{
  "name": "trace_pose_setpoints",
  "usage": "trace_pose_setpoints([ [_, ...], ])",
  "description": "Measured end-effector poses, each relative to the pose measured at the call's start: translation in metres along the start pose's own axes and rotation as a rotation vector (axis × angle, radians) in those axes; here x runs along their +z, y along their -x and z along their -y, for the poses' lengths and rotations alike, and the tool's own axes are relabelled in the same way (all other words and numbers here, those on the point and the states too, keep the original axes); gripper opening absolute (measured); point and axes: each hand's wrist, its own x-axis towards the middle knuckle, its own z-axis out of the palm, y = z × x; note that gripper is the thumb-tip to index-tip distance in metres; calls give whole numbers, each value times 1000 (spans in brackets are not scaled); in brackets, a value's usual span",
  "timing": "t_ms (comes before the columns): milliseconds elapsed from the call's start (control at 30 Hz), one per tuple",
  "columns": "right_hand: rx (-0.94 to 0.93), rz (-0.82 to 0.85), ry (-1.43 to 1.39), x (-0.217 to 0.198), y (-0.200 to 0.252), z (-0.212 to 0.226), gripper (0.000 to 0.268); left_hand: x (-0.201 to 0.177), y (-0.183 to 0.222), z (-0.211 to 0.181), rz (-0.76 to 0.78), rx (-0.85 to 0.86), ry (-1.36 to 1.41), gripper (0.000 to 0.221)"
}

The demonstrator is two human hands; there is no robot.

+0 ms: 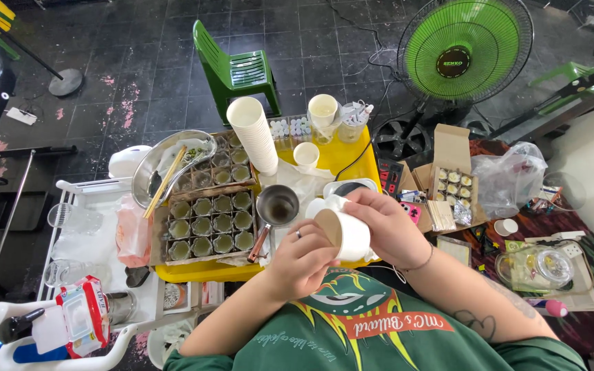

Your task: Clean paper cups using a paper towel before production.

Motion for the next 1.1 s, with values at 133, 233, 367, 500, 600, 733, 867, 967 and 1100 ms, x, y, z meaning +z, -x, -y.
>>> trace_pose_setpoints([
  [133, -327, -124, 478, 21, 12, 5, 7, 4, 8, 5, -30, -75, -62, 30],
  [233, -710, -82, 1159, 49, 16, 14, 10, 5, 14, 6, -103, -241, -30, 27],
  [367, -1173, 213, 1602, 63, 14, 15, 22, -1, 16, 6, -130, -535, 261, 19],
  [500, -1067, -16, 1286, 50, 9, -9, 16, -7, 24, 8, -61, -450, 208, 13],
  [600, -550, -210, 814, 49, 3, -16, 9, -22, 17, 9, -43, -205, 203, 16],
  [733, -208, -74, 163, 38, -11, -24, 7, -35, 24, 15, -7, -31, 243, 19],
  [867, 120, 95, -112, 46, -15, -26, 15, -56, 19, 14, 110, 148, 153, 22],
  [967, 238, 189, -212, 56, -14, -25, 20, -75, 1, 7, 163, 215, 35, 22],
  [1100, 242, 218, -330, 66, -10, -18, 22, -89, -9, 8, 169, 283, -191, 16],
])
